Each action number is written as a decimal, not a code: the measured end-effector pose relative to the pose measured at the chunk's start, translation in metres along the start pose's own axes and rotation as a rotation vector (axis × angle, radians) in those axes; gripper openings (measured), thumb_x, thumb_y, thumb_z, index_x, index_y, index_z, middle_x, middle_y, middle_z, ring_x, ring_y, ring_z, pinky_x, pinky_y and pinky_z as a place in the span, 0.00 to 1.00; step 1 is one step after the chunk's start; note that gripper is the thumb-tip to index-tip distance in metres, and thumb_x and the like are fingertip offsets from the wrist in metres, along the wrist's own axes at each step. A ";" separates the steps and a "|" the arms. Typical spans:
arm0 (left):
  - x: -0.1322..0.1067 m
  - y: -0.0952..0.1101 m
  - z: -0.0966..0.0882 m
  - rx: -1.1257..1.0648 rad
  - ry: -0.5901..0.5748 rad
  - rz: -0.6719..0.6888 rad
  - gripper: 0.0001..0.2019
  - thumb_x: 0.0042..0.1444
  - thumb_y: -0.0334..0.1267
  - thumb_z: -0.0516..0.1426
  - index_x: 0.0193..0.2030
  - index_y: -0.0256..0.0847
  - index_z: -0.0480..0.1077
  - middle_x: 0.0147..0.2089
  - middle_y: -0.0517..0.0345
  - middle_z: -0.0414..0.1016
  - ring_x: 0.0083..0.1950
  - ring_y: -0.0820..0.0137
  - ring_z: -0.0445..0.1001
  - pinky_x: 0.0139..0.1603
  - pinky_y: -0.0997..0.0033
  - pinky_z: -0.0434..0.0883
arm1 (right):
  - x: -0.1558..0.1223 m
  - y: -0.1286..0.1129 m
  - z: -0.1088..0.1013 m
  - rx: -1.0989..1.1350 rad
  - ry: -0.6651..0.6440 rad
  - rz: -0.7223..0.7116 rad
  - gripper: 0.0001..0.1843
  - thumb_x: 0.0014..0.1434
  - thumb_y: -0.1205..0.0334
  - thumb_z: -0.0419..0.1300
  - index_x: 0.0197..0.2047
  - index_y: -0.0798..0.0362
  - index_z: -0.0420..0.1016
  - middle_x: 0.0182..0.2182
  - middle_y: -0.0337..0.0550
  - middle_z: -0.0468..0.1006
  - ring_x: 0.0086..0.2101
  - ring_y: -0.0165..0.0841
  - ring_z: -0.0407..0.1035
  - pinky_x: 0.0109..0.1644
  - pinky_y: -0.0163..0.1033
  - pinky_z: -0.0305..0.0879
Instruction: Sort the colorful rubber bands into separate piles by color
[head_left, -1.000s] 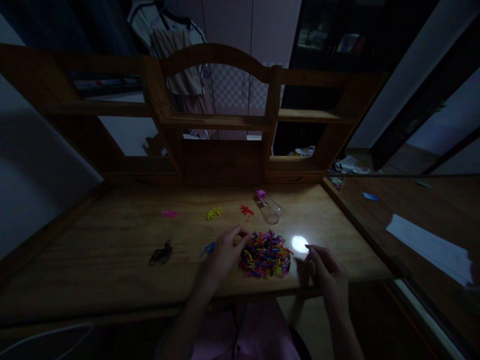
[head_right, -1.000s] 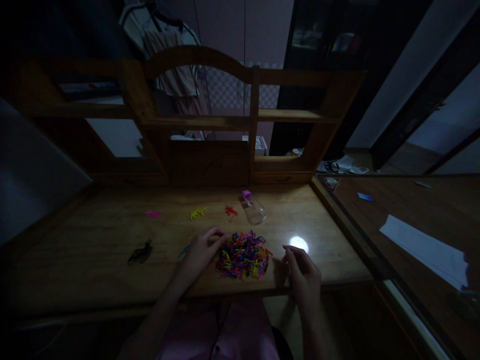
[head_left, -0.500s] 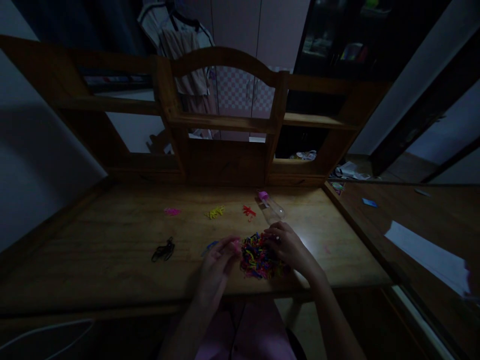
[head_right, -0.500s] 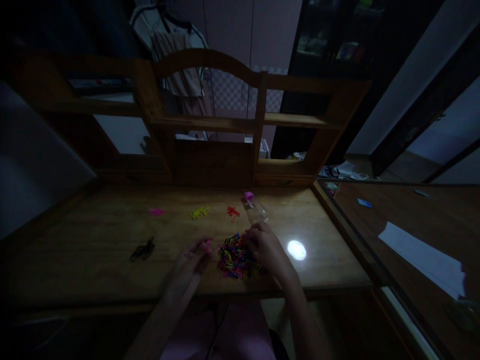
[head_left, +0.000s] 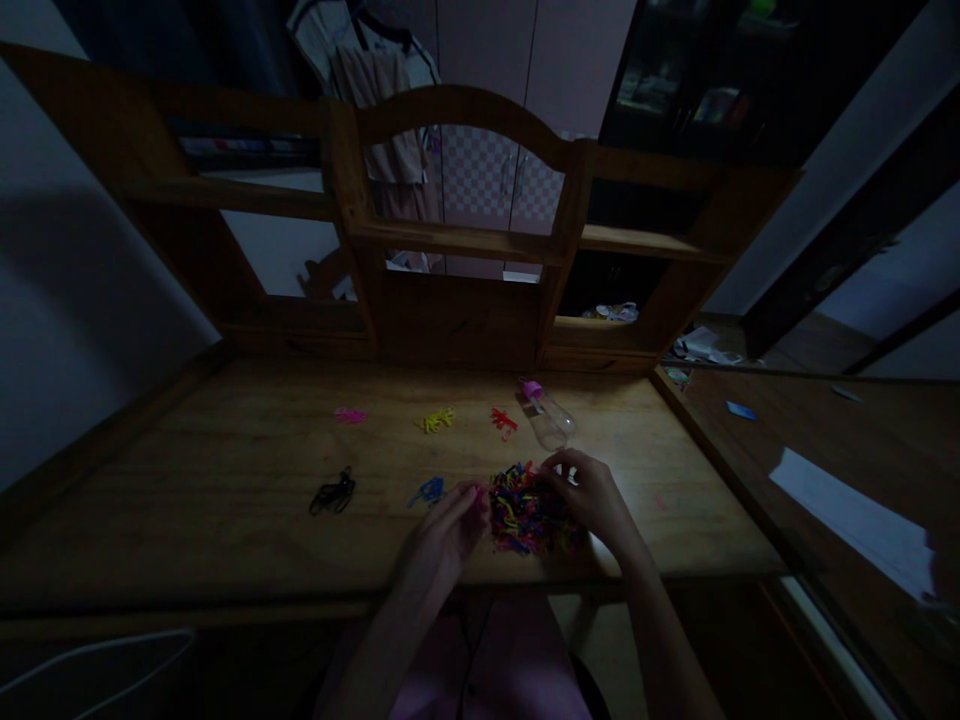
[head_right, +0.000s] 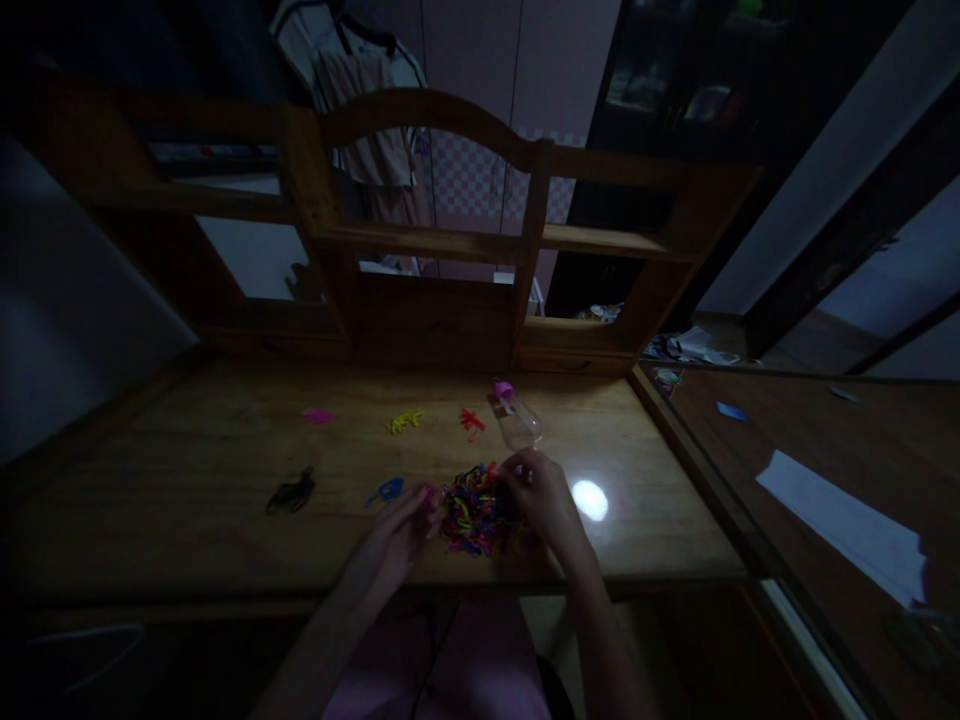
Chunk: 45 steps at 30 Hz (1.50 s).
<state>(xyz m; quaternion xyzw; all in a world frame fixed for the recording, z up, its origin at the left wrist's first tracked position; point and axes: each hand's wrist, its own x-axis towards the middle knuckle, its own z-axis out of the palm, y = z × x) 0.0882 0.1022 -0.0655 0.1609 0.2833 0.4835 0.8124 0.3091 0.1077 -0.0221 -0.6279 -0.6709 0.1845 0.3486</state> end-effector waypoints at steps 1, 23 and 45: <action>-0.001 0.002 0.001 -0.034 -0.009 -0.037 0.04 0.55 0.29 0.59 0.38 0.33 0.73 0.33 0.55 0.73 0.30 0.77 0.71 0.28 0.80 0.71 | -0.001 0.001 -0.001 0.025 0.007 0.030 0.08 0.58 0.59 0.60 0.34 0.52 0.79 0.27 0.39 0.76 0.27 0.32 0.68 0.31 0.34 0.61; -0.015 0.000 0.066 -0.203 -0.036 -0.165 0.16 0.64 0.31 0.45 0.41 0.33 0.74 0.46 0.47 0.78 0.51 0.68 0.76 0.56 0.68 0.73 | -0.036 -0.071 -0.015 0.273 -0.011 -0.146 0.09 0.62 0.62 0.57 0.44 0.48 0.77 0.43 0.43 0.78 0.43 0.37 0.72 0.48 0.39 0.67; 0.076 0.221 -0.080 0.478 0.460 0.502 0.22 0.66 0.44 0.41 0.35 0.34 0.72 0.40 0.50 0.75 0.45 0.68 0.73 0.52 0.66 0.69 | -0.072 0.024 -0.007 0.261 0.403 0.234 0.13 0.61 0.51 0.59 0.40 0.51 0.77 0.31 0.39 0.77 0.32 0.33 0.71 0.36 0.33 0.64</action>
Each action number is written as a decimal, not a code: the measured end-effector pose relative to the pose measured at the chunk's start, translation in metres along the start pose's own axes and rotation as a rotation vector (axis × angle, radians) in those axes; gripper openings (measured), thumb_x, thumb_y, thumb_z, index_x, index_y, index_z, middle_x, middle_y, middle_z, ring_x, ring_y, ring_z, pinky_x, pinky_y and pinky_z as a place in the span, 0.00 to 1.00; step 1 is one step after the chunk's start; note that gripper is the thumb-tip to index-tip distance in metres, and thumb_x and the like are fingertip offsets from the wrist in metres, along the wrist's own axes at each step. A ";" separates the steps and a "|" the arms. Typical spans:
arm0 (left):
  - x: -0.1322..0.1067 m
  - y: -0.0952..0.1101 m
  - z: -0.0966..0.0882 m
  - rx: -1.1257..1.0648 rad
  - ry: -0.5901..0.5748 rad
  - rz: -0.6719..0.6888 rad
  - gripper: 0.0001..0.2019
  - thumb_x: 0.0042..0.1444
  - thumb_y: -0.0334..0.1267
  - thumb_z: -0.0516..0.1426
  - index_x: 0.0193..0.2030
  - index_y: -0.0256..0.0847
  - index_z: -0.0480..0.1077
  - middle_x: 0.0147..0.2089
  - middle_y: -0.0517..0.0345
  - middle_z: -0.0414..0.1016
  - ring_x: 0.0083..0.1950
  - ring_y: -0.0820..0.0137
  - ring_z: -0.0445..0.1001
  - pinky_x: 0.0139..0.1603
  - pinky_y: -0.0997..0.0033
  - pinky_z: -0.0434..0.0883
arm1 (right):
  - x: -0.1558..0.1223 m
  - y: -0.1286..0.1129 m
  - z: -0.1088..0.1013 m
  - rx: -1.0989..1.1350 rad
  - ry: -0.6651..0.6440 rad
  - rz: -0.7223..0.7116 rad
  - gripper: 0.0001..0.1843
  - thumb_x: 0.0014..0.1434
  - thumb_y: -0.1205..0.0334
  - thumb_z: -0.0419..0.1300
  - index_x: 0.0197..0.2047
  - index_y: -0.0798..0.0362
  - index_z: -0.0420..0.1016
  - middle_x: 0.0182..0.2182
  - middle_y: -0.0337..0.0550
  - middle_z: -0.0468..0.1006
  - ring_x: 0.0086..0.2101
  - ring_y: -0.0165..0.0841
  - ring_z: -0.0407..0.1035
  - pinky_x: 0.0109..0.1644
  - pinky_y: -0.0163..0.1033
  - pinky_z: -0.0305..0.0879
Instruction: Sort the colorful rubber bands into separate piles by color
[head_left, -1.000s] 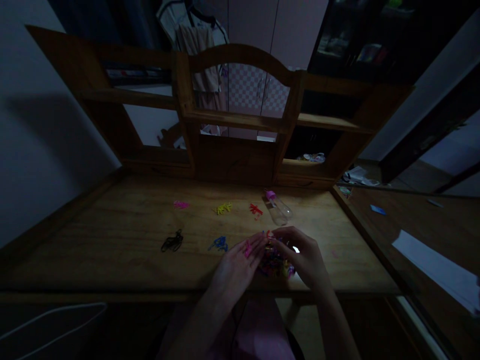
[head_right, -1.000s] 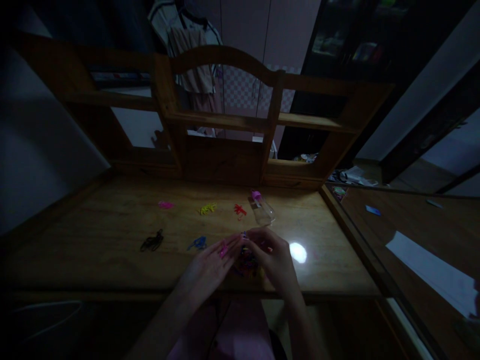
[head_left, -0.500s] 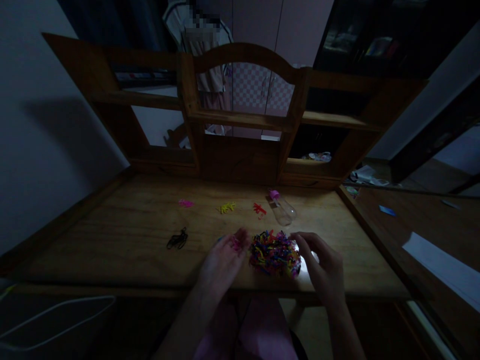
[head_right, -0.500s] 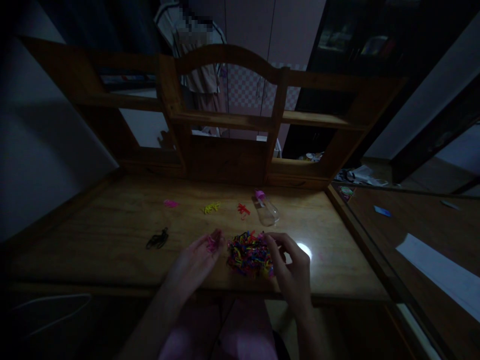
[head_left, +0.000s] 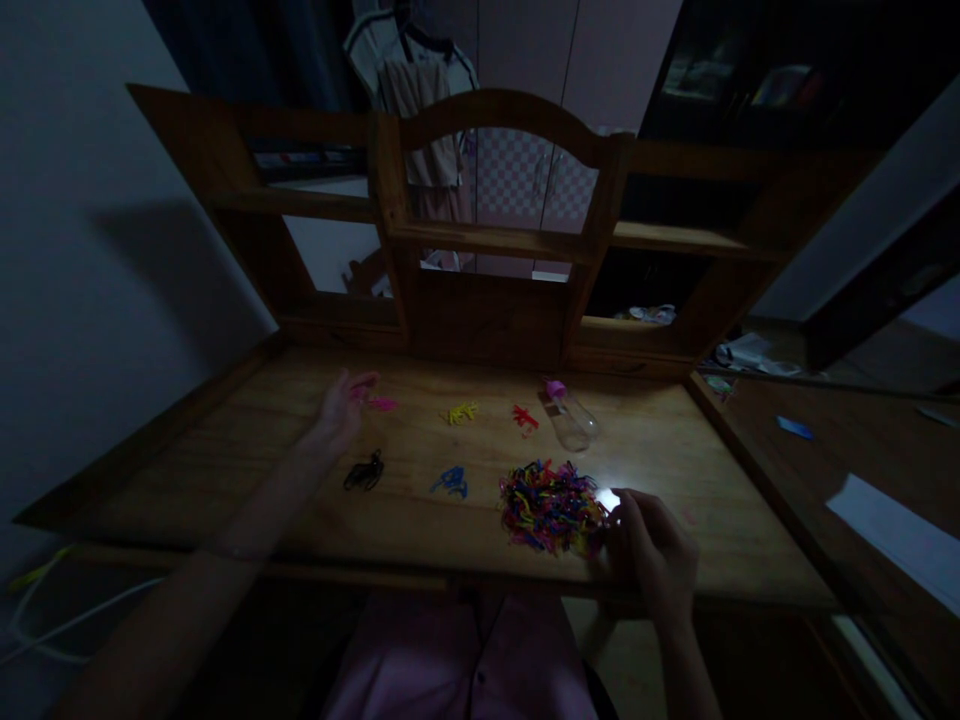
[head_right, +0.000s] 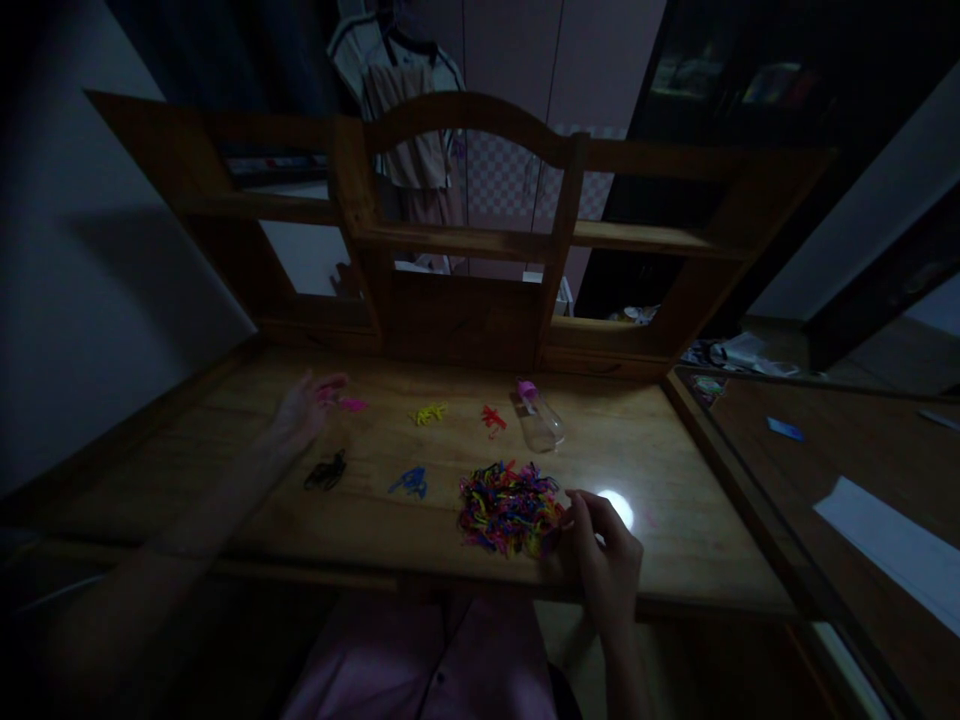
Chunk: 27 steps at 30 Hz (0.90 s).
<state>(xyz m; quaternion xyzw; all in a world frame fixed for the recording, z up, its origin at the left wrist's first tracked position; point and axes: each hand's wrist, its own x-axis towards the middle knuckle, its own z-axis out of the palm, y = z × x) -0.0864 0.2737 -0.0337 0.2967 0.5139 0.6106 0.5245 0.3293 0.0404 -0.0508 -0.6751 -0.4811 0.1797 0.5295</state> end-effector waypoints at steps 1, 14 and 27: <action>0.001 -0.001 0.001 0.048 -0.011 -0.003 0.24 0.66 0.47 0.41 0.35 0.35 0.72 0.42 0.49 0.75 0.45 0.66 0.72 0.52 0.63 0.69 | 0.000 0.002 0.000 0.005 -0.002 0.021 0.13 0.60 0.51 0.60 0.41 0.51 0.77 0.30 0.39 0.77 0.32 0.32 0.70 0.35 0.33 0.64; -0.062 0.001 0.015 0.531 -0.194 0.322 0.21 0.62 0.54 0.49 0.54 0.47 0.69 0.61 0.57 0.67 0.64 0.62 0.61 0.65 0.57 0.56 | 0.001 0.003 -0.001 0.126 0.048 0.106 0.15 0.61 0.51 0.59 0.42 0.54 0.76 0.24 0.38 0.73 0.24 0.30 0.66 0.29 0.33 0.61; -0.196 -0.047 0.086 0.928 -0.684 0.487 0.07 0.62 0.40 0.54 0.40 0.45 0.73 0.43 0.59 0.75 0.45 0.68 0.74 0.48 0.68 0.70 | 0.003 0.002 -0.001 0.111 0.056 0.124 0.13 0.60 0.51 0.60 0.38 0.53 0.76 0.23 0.37 0.73 0.25 0.29 0.67 0.30 0.32 0.62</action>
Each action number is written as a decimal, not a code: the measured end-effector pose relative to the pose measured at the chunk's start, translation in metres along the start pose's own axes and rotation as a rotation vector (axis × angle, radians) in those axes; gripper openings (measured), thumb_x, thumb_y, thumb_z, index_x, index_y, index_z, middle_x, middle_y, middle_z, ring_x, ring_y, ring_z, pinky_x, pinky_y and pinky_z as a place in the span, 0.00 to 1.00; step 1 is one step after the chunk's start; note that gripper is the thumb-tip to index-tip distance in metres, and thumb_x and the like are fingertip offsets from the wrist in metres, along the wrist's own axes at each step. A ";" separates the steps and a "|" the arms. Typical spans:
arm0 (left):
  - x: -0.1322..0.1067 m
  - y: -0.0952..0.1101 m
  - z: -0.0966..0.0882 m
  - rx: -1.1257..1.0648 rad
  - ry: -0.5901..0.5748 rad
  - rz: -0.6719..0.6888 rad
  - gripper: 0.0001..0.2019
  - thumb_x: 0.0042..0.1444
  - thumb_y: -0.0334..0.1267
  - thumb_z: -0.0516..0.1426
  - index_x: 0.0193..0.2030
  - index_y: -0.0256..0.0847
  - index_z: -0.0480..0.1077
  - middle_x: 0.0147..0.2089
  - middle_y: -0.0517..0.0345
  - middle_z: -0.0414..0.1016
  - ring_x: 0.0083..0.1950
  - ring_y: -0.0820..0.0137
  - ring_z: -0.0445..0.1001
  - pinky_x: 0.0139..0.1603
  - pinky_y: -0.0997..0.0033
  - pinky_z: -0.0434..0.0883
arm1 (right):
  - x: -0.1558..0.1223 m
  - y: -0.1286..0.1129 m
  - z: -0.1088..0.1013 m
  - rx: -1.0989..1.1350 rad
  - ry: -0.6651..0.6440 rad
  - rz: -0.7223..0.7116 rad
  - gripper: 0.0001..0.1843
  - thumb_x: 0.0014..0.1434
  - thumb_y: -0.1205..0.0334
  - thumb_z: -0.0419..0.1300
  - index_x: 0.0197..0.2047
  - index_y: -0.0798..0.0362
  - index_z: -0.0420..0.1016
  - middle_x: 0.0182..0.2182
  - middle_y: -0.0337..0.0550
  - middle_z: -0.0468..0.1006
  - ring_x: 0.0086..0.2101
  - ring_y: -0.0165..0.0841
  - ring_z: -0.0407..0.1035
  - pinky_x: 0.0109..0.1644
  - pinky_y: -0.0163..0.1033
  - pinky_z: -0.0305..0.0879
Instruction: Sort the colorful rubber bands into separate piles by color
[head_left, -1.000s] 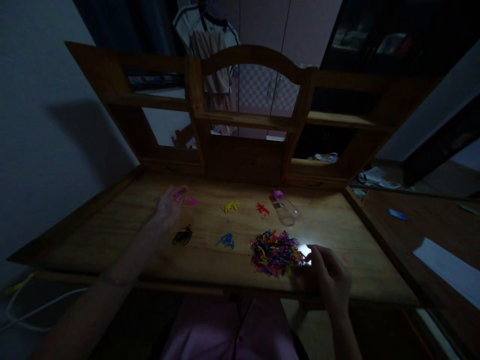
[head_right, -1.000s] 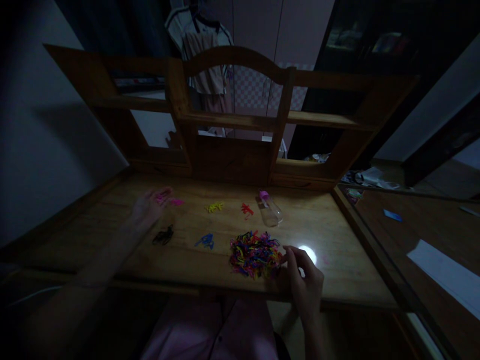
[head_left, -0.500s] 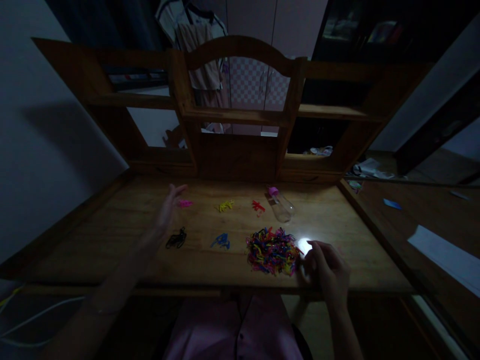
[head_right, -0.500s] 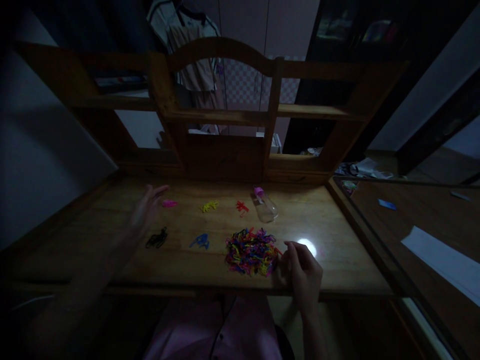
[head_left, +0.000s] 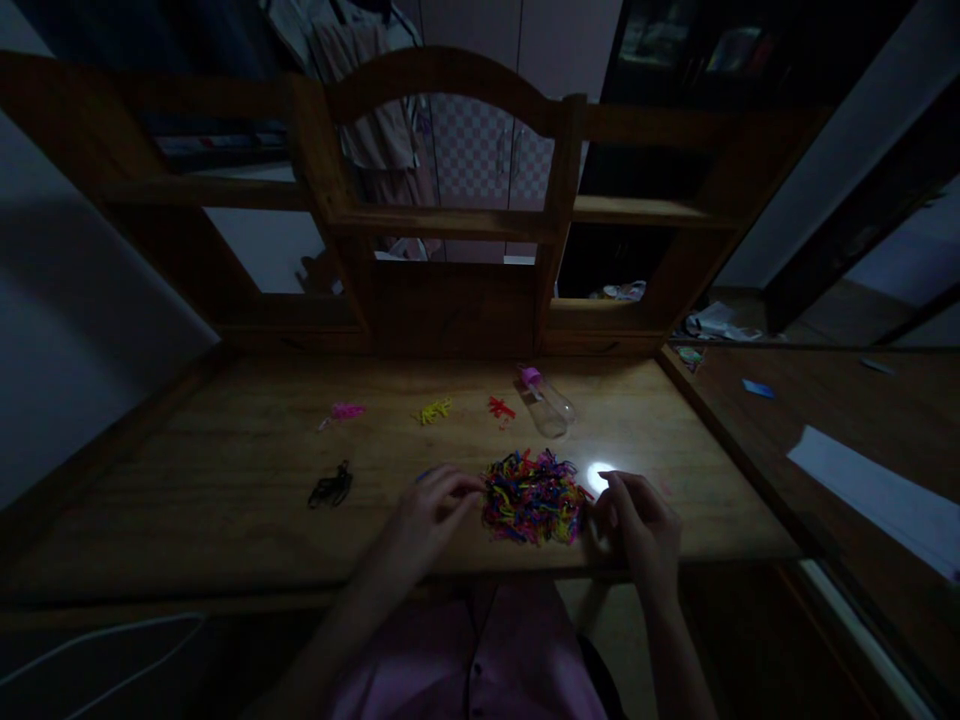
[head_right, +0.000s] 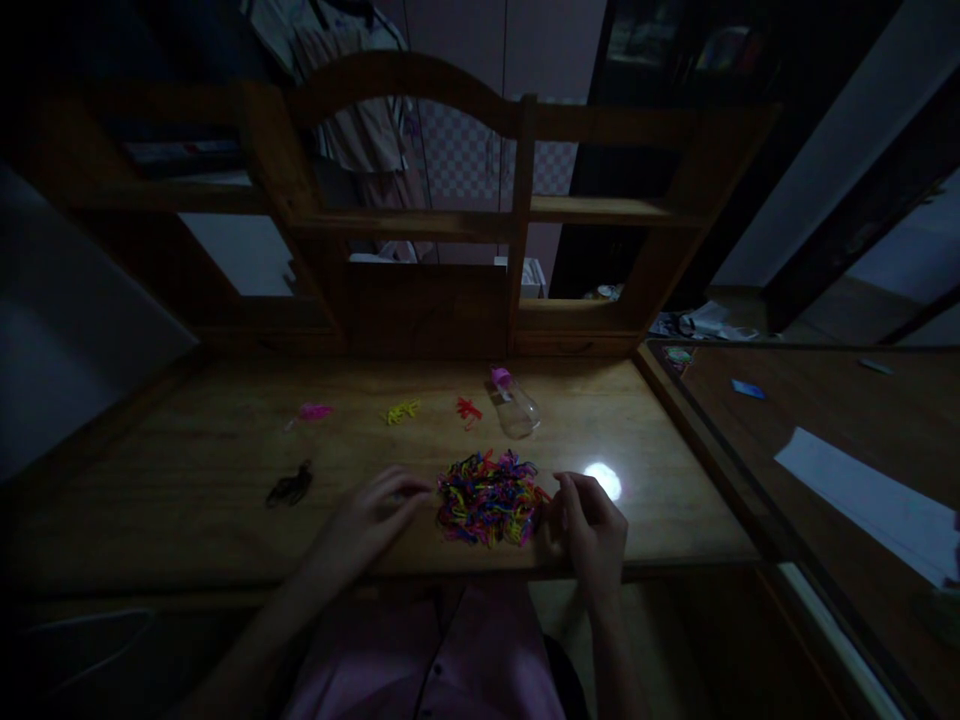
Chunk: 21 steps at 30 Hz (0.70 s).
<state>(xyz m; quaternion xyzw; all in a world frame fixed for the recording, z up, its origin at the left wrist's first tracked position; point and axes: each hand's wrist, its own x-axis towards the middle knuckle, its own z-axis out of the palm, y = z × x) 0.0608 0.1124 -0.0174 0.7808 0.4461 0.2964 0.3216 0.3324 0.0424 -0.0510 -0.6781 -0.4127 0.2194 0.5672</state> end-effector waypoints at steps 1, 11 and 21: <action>0.002 0.004 0.011 0.006 -0.013 0.040 0.07 0.62 0.38 0.53 0.41 0.45 0.73 0.43 0.59 0.75 0.46 0.68 0.74 0.49 0.68 0.70 | 0.000 0.000 0.000 -0.004 0.004 -0.004 0.13 0.60 0.51 0.60 0.38 0.53 0.76 0.23 0.37 0.73 0.25 0.29 0.67 0.30 0.32 0.62; 0.042 0.023 0.047 0.274 -0.132 0.247 0.07 0.63 0.33 0.52 0.44 0.43 0.69 0.44 0.55 0.68 0.49 0.65 0.67 0.51 0.64 0.67 | 0.000 0.004 0.000 0.017 -0.018 -0.022 0.15 0.60 0.51 0.59 0.39 0.55 0.76 0.24 0.38 0.73 0.24 0.30 0.66 0.29 0.33 0.62; 0.051 0.007 0.058 0.332 -0.149 0.235 0.05 0.60 0.33 0.55 0.42 0.42 0.69 0.43 0.53 0.70 0.47 0.62 0.67 0.52 0.59 0.65 | -0.001 0.004 0.001 0.019 -0.027 0.002 0.14 0.61 0.52 0.59 0.40 0.55 0.76 0.24 0.39 0.73 0.24 0.30 0.66 0.29 0.33 0.62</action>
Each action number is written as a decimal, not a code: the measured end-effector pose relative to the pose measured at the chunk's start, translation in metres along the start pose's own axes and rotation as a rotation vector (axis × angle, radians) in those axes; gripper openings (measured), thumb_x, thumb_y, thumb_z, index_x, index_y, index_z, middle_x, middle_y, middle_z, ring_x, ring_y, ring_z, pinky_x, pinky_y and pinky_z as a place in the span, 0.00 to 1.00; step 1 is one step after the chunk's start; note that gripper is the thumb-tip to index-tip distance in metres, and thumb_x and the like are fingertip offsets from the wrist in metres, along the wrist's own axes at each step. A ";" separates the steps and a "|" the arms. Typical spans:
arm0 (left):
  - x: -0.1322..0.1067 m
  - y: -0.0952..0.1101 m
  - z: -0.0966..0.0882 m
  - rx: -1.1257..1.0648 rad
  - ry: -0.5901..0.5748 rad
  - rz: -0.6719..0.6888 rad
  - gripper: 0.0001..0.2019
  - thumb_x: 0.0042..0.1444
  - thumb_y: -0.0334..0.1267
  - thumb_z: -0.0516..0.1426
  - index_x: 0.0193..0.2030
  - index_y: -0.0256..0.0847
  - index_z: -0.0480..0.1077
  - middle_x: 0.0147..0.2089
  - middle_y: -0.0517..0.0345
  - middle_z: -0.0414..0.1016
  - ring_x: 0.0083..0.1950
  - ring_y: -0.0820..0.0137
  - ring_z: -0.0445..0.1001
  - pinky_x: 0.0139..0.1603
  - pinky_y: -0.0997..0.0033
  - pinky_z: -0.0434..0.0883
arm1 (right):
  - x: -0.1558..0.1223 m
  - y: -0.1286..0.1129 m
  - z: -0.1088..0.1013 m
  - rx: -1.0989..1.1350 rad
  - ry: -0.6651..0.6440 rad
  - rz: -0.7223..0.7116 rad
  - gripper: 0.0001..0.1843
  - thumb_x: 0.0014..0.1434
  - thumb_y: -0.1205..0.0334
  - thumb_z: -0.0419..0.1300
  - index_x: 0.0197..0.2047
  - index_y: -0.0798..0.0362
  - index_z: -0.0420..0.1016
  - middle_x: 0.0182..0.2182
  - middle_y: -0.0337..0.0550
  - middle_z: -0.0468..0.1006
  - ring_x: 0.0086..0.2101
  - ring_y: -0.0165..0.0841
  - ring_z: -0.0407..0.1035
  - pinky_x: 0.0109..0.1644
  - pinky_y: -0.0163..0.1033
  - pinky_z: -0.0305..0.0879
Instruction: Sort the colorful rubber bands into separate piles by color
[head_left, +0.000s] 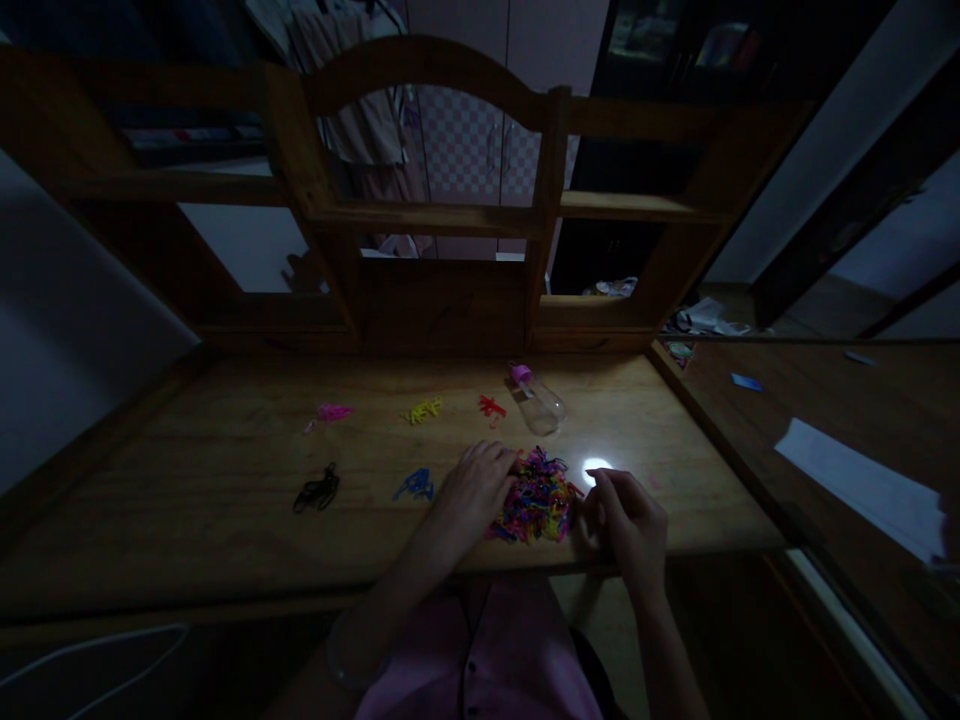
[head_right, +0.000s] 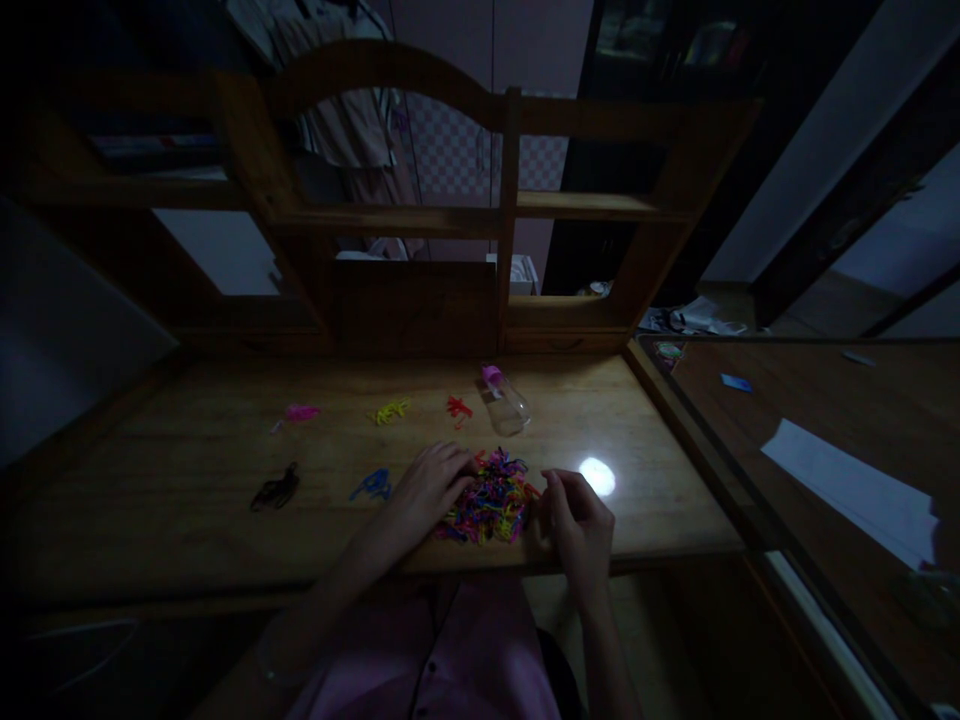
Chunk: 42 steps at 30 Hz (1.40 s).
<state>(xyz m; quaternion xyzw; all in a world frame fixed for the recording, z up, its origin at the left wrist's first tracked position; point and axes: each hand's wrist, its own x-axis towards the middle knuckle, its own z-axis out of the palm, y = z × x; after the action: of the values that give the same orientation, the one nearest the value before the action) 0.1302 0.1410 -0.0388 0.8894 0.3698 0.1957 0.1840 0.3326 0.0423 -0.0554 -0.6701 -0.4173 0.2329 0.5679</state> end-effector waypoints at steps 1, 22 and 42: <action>0.001 -0.001 -0.001 -0.009 0.003 -0.009 0.05 0.60 0.33 0.55 0.42 0.42 0.70 0.42 0.53 0.71 0.47 0.62 0.67 0.52 0.59 0.65 | 0.000 0.000 0.000 -0.003 0.000 0.001 0.14 0.61 0.52 0.59 0.40 0.55 0.76 0.24 0.39 0.73 0.25 0.30 0.67 0.29 0.33 0.62; -0.018 -0.026 -0.041 -0.386 0.106 -0.201 0.06 0.58 0.39 0.56 0.36 0.43 0.73 0.39 0.55 0.74 0.44 0.64 0.73 0.46 0.66 0.68 | 0.000 -0.006 0.001 -0.043 0.032 -0.003 0.14 0.60 0.51 0.59 0.38 0.54 0.76 0.23 0.38 0.74 0.26 0.31 0.68 0.30 0.34 0.63; -0.026 -0.027 -0.028 -0.395 0.041 -0.195 0.04 0.59 0.35 0.54 0.37 0.44 0.71 0.41 0.56 0.73 0.45 0.65 0.72 0.46 0.65 0.69 | 0.001 -0.007 0.003 -0.027 0.042 0.002 0.15 0.59 0.50 0.59 0.37 0.54 0.76 0.22 0.38 0.73 0.23 0.30 0.66 0.27 0.33 0.62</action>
<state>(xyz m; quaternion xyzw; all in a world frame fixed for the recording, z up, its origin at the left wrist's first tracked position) 0.0838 0.1446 -0.0334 0.7921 0.4122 0.2637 0.3649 0.3288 0.0443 -0.0491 -0.6829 -0.4077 0.2136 0.5673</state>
